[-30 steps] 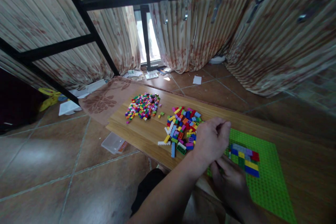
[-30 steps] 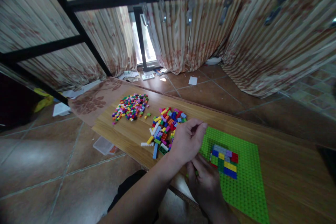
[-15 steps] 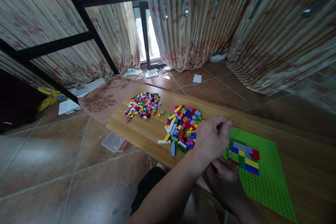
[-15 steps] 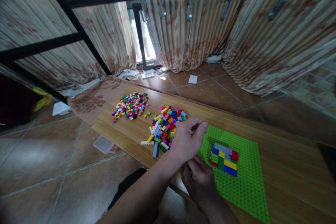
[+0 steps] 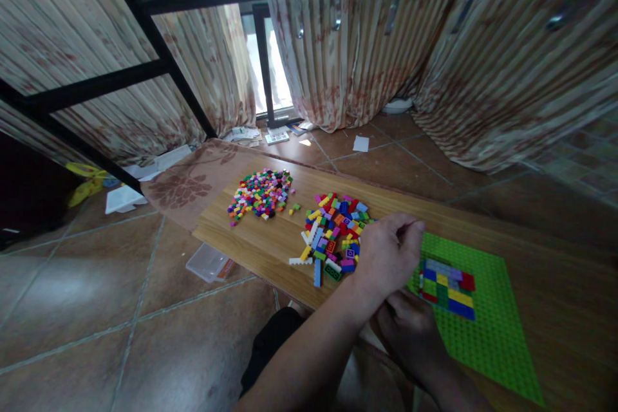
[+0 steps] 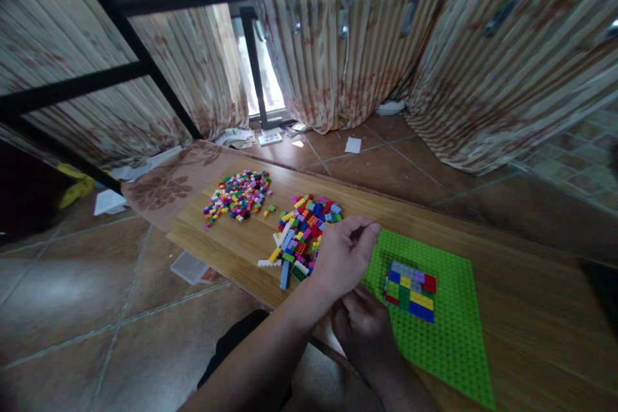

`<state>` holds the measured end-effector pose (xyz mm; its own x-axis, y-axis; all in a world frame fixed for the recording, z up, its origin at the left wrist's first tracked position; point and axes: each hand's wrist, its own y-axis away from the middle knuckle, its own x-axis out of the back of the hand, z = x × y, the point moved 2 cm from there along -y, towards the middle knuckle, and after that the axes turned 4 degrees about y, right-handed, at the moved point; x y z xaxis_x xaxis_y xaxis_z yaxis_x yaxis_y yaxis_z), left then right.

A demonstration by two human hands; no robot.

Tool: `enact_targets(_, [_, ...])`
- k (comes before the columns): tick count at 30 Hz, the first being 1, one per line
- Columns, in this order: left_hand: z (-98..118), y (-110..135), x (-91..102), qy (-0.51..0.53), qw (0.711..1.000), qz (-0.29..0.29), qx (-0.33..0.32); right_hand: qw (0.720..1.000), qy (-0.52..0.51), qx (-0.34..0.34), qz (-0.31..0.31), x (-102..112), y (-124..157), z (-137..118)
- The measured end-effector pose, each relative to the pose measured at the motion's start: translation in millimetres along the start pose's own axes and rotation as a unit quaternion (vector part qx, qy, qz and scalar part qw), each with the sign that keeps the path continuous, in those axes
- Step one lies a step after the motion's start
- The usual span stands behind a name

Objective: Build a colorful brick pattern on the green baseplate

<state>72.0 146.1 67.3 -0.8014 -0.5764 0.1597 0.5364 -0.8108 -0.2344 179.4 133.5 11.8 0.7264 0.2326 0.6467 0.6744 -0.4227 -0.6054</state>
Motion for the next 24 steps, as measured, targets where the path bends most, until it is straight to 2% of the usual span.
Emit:
enact_targets(10, [0,0,-0.4,0.020,1.000,-0.001,-0.002,0.999,0.041,0.032,0.010,-7,3,2])
enact_targets(16, [0,-1,2.8,0.018,1.000,0.006,0.004,0.996,0.062,0.061,0.024,-20,5,1])
enact_targets(19, [0,-3,7.8,0.026,1.000,0.016,0.000,0.996,0.062,0.061,0.030,-27,5,-3])
enact_targets(24, [-3,-11,23.7,0.060,0.996,0.061,-0.004,0.999,0.042,0.032,-0.013,-34,-1,-9])
